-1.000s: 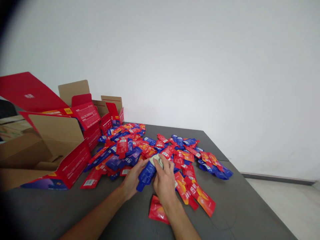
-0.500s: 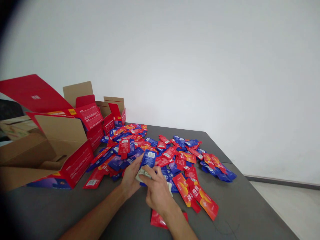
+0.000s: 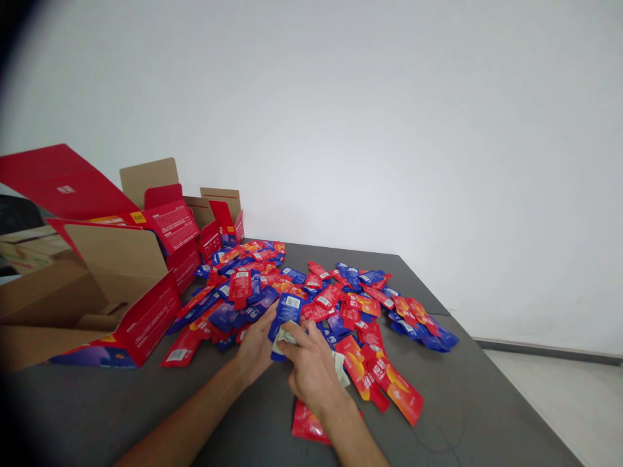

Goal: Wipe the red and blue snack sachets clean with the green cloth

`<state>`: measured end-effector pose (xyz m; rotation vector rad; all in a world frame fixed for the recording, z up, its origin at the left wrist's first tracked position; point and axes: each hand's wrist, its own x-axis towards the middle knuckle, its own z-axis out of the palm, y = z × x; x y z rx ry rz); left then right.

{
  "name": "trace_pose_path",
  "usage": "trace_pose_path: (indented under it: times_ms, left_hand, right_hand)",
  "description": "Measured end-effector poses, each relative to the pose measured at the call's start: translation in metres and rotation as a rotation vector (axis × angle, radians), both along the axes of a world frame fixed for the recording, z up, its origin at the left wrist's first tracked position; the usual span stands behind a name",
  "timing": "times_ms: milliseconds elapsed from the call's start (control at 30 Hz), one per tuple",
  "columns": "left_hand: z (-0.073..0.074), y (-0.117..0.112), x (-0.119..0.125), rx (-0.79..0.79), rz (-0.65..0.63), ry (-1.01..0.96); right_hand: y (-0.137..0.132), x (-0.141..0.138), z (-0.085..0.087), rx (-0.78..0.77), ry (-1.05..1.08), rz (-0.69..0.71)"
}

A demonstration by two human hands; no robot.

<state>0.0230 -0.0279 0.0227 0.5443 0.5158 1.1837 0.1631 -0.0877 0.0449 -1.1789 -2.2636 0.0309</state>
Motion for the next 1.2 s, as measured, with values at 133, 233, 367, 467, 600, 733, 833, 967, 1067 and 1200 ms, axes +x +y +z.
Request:
trace_pose_path:
  times_ms: [133, 233, 367, 467, 600, 733, 833, 967, 1067, 1200]
  left_hand:
    - [-0.002, 0.002, 0.001, -0.008, 0.026, -0.020]
    - [-0.001, 0.008, -0.003, -0.028, 0.065, 0.012]
    - [-0.001, 0.017, -0.015, 0.022, 0.202, 0.313]
    - [-0.002, 0.022, -0.025, 0.407, 0.358, 0.722]
    - [-0.008, 0.034, -0.042, 0.761, 0.589, 1.195]
    - [-0.017, 0.053, -0.068, 0.775, 0.743, 1.486]
    - [-0.021, 0.062, -0.081, 0.698, 0.839, 1.654]
    - [-0.017, 0.055, -0.071, 0.755, 0.706, 1.686]
    - [-0.012, 0.034, -0.047, 0.969, 0.370, 1.558]
    - [-0.016, 0.001, -0.014, 1.194, -0.170, 1.352]
  right_hand:
    - [0.004, 0.006, -0.004, -0.005, 0.051, 0.011]
    - [0.009, 0.009, -0.010, 0.008, 0.114, -0.016]
    - [0.013, 0.009, -0.016, -0.001, 0.165, -0.024]
    - [0.015, 0.010, -0.019, -0.006, 0.180, -0.040]
    - [0.020, 0.013, -0.024, 0.018, 0.185, -0.096]
    - [0.025, 0.022, -0.027, 0.030, 0.184, -0.183]
    - [0.028, 0.030, -0.029, 0.034, 0.184, -0.265]
    - [0.032, 0.039, -0.030, 0.027, 0.152, -0.344]
    - [0.034, 0.043, -0.030, 0.022, 0.118, -0.383]
    - [0.036, 0.046, -0.029, 0.004, 0.092, -0.418]
